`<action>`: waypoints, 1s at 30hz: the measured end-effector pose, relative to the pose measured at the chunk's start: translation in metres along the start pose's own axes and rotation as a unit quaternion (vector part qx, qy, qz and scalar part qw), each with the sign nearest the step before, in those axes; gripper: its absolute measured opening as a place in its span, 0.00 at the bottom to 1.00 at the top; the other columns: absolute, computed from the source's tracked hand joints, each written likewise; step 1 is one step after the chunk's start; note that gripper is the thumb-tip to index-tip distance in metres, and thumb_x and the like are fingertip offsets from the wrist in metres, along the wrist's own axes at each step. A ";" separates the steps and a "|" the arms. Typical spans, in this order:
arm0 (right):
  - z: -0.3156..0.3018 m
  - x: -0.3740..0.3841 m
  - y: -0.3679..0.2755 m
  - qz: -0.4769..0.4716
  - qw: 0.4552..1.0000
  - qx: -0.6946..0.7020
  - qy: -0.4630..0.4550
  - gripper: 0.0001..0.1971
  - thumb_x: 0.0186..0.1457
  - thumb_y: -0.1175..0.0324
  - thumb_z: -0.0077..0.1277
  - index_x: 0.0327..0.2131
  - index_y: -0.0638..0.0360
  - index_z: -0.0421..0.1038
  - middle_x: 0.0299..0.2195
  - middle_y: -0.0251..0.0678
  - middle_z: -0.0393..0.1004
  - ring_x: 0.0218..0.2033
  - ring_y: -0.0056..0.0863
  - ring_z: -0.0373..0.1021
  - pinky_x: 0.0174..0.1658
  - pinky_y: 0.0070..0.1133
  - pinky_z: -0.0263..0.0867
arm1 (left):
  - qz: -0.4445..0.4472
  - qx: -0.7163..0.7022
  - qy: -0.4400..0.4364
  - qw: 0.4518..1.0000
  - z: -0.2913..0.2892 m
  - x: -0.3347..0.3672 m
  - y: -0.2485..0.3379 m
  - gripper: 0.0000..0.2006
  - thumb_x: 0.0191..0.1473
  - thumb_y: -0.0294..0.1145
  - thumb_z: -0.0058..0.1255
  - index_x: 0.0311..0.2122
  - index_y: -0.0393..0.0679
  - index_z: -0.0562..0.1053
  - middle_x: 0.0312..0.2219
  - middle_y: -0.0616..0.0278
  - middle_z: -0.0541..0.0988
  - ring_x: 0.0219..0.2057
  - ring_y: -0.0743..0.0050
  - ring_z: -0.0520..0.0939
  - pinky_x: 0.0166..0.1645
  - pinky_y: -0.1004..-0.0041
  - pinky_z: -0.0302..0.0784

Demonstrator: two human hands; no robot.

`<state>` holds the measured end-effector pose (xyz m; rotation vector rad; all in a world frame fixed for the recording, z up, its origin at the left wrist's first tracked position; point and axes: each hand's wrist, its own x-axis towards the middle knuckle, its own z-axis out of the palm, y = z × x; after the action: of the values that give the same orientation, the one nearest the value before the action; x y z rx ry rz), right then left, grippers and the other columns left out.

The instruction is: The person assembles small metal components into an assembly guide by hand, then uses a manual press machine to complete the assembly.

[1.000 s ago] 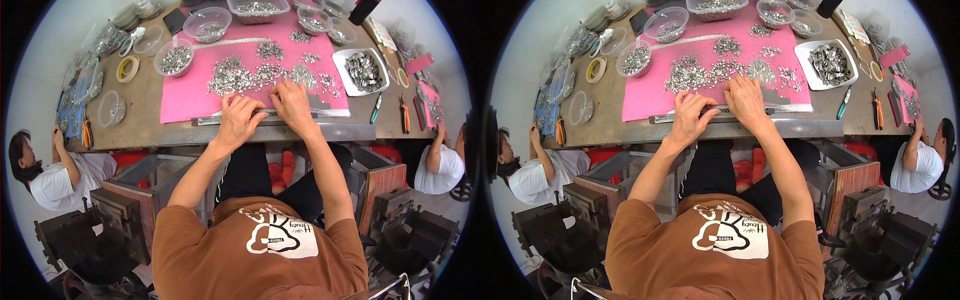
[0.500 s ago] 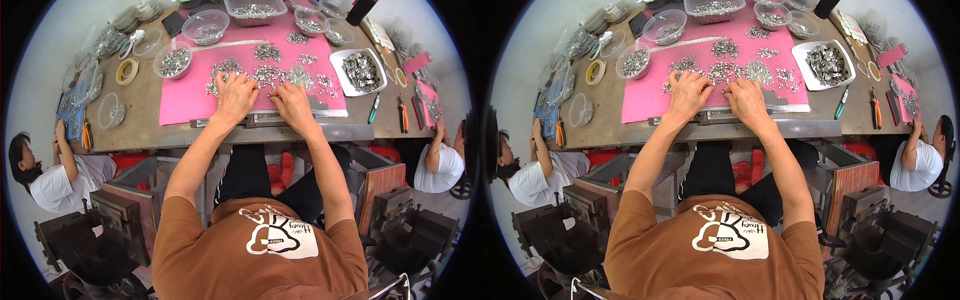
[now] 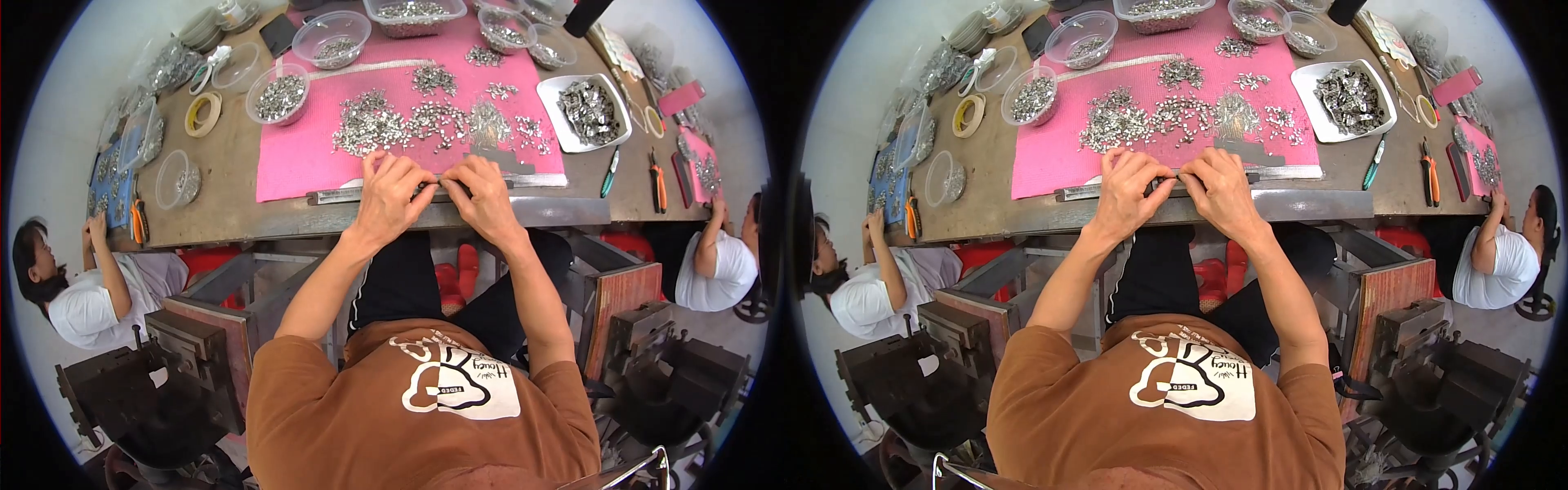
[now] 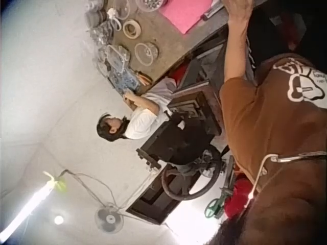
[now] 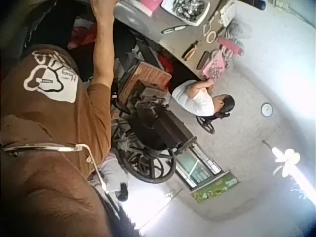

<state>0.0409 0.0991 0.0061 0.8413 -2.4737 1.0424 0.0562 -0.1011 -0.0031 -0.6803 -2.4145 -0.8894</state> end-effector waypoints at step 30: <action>-0.005 -0.003 0.002 -0.010 1.000 -0.010 -0.011 0.02 0.55 0.76 0.58 0.33 0.59 0.77 0.32 0.34 0.73 0.36 0.34 0.70 0.43 0.29 0.60 | -0.075 0.008 -0.076 0.994 -0.014 0.018 -0.031 0.10 0.59 0.34 0.57 0.45 0.54 0.82 0.45 0.70 0.83 0.56 0.59 0.73 0.65 0.42 0.47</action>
<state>0.0420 0.1047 0.0069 0.8744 -2.4849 1.0054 0.0274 -0.1265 0.0032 -0.5869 -2.6338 -0.9064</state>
